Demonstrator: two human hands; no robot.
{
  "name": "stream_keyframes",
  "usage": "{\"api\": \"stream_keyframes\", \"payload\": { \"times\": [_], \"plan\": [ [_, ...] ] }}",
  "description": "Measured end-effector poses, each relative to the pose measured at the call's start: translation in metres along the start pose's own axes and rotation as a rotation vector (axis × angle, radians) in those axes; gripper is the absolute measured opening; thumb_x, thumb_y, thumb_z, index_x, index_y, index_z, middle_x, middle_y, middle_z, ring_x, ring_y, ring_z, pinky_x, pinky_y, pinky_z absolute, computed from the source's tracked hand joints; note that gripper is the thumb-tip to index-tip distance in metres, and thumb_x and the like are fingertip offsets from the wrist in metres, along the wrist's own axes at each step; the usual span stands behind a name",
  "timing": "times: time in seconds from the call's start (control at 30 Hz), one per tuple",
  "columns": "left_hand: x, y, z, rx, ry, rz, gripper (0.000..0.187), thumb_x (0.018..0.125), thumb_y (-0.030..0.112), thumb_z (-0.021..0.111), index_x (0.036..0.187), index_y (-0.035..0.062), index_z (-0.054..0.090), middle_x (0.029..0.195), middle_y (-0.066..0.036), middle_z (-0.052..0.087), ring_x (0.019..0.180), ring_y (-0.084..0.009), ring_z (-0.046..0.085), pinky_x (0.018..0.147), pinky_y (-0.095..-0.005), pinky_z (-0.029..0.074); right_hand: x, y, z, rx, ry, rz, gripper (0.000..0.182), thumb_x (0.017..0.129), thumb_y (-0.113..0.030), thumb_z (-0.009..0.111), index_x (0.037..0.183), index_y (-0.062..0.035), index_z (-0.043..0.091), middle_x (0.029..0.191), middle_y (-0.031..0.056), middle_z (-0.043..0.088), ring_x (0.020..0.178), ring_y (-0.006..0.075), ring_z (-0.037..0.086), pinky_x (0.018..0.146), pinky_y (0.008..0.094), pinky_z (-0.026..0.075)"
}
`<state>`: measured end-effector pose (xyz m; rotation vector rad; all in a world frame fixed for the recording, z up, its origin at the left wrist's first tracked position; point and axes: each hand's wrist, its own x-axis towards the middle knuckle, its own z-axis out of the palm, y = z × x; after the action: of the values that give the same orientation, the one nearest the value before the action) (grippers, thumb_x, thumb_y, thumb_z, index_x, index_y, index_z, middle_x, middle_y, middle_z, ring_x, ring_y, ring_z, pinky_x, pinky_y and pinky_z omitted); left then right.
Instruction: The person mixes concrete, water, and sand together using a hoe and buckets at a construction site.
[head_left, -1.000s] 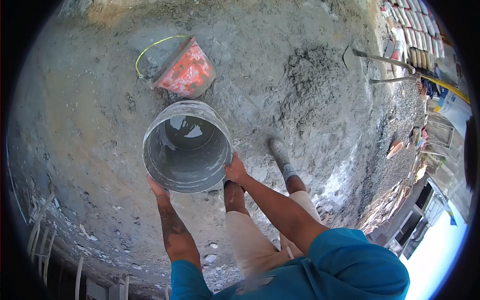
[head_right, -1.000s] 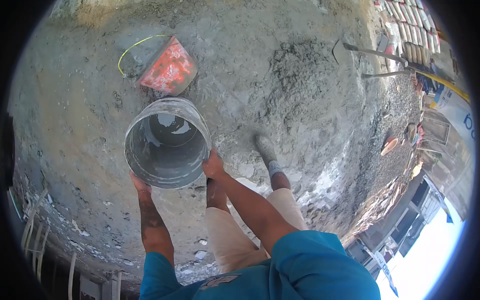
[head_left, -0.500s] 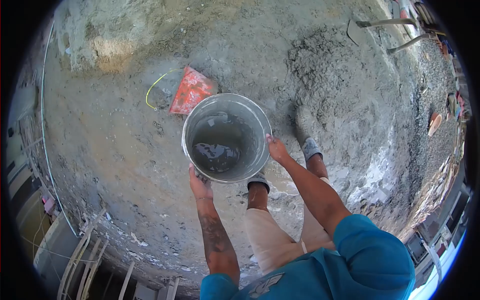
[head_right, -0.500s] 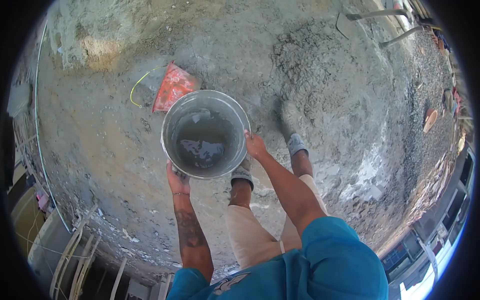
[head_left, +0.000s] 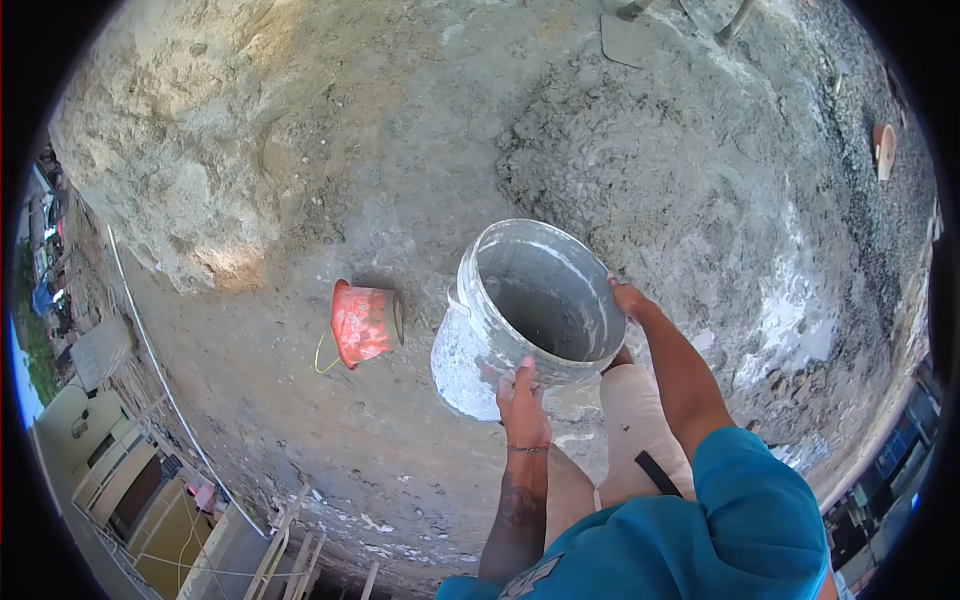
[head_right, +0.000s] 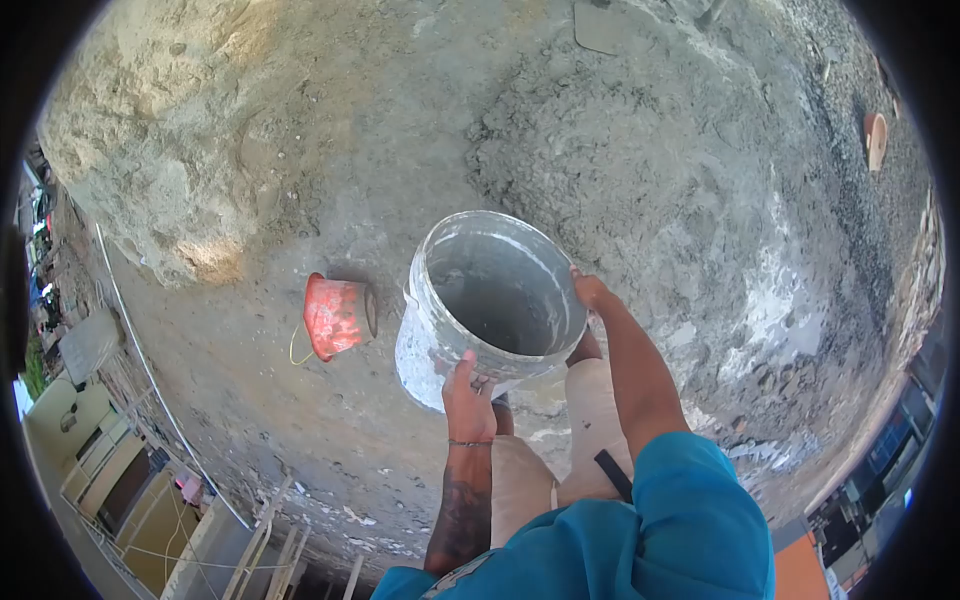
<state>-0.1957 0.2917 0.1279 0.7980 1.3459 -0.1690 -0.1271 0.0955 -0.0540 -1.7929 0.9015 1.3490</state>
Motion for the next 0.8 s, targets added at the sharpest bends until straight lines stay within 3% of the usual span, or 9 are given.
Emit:
{"api": "stream_keyframes", "payload": {
  "times": [0.03,0.1,0.17,0.3,0.5,0.57,0.6,0.73,0.8],
  "plan": [
    [-0.001,-0.001,0.008,0.023,-0.001,0.001,0.023,0.077,0.022,0.058,0.087,0.0038,0.047,0.076,0.0,0.046,0.069,-0.0079,0.041,0.067,-0.0241,0.034,0.004,-0.005,-0.012,-0.012,-0.03,0.001,0.067,0.085,-0.051,0.026,0.11,0.0073,0.045,0.108,0.0246,0.049,0.098,0.0348,0.05,0.073,0.0442,0.044],
    [-0.002,-0.006,0.02,0.029,-0.047,-0.014,0.047,0.076,0.026,0.054,0.113,0.0023,0.039,0.103,-0.009,0.044,0.092,-0.0195,0.043,0.086,-0.0355,0.034,0.008,-0.013,-0.032,-0.057,-0.054,0.014,0.066,0.084,-0.051,0.026,0.109,0.0072,0.046,0.108,0.0246,0.049,0.093,0.0359,0.053,0.068,0.044,0.048],
    [0.0,-0.008,0.028,0.027,-0.038,-0.025,0.048,0.076,0.027,0.054,0.115,0.0037,0.037,0.106,-0.009,0.043,0.095,-0.02,0.042,0.088,-0.0364,0.032,0.011,-0.022,-0.045,-0.055,-0.043,-0.035,0.069,0.083,-0.055,0.024,0.108,0.006,0.047,0.097,0.0228,0.053,0.076,0.0325,0.057,0.055,0.0395,0.05],
    [0.004,-0.011,0.033,-0.004,0.002,-0.058,0.052,0.076,0.028,0.053,0.117,0.0037,0.034,0.112,-0.011,0.04,0.102,-0.0213,0.04,0.093,-0.0371,0.03,0.014,-0.033,-0.055,-0.032,-0.025,-0.08,0.07,0.083,-0.054,0.024,0.105,0.0076,0.047,0.097,0.0234,0.053,0.078,0.0338,0.058,0.055,0.0397,0.052],
    [0.0,-0.004,0.024,0.019,-0.011,-0.007,0.05,0.077,0.029,0.052,0.115,0.0017,0.036,0.112,-0.011,0.041,0.102,-0.021,0.04,0.093,-0.0354,0.03,0.01,-0.029,-0.039,0.043,-0.101,-0.046,0.068,0.083,-0.052,0.027,0.105,0.0103,0.047,0.099,0.026,0.052,0.087,0.0372,0.055,0.062,0.0426,0.051],
    [-0.003,0.0,0.014,0.04,0.01,-0.005,0.05,0.076,0.029,0.052,0.115,0.0019,0.036,0.112,-0.01,0.041,0.102,-0.0209,0.04,0.093,-0.0355,0.03,0.024,-0.01,-0.019,-0.143,-0.03,-0.214,0.069,0.084,-0.051,0.026,0.105,0.0108,0.047,0.102,0.0291,0.05,0.094,0.0403,0.05,0.08,0.0438,0.043],
    [-0.004,0.002,0.011,0.058,0.031,-0.004,0.05,0.076,0.03,0.052,0.115,0.0022,0.036,0.111,-0.01,0.041,0.102,-0.0208,0.04,0.092,-0.0356,0.03,0.02,-0.011,-0.013,-0.133,-0.057,-0.196,0.066,0.084,-0.05,0.024,0.107,0.0069,0.048,0.105,0.031,0.047,0.1,0.0414,0.046,0.09,0.0422,0.033],
    [-0.001,0.011,0.019,0.021,0.089,0.022,0.04,0.075,0.023,0.054,0.107,0.001,0.045,0.104,-0.009,0.049,0.096,-0.021,0.046,0.086,-0.0349,0.037,0.014,-0.018,-0.008,-0.201,-0.018,-0.319,0.073,0.085,-0.051,0.02,0.095,0.0145,0.05,0.098,0.0313,0.05,0.1,0.0407,0.045,0.086,0.0381,0.037],
    [-0.005,0.011,0.032,0.039,0.114,0.002,0.038,0.074,0.023,0.055,0.105,0.0024,0.046,0.1,-0.007,0.049,0.093,-0.0192,0.045,0.084,-0.0333,0.036,0.018,-0.018,-0.013,-0.171,-0.073,-0.252,0.071,0.085,-0.052,0.021,0.099,0.0124,0.049,0.099,0.0299,0.051,0.096,0.0408,0.049,0.079,0.0438,0.04]
  ]
}}
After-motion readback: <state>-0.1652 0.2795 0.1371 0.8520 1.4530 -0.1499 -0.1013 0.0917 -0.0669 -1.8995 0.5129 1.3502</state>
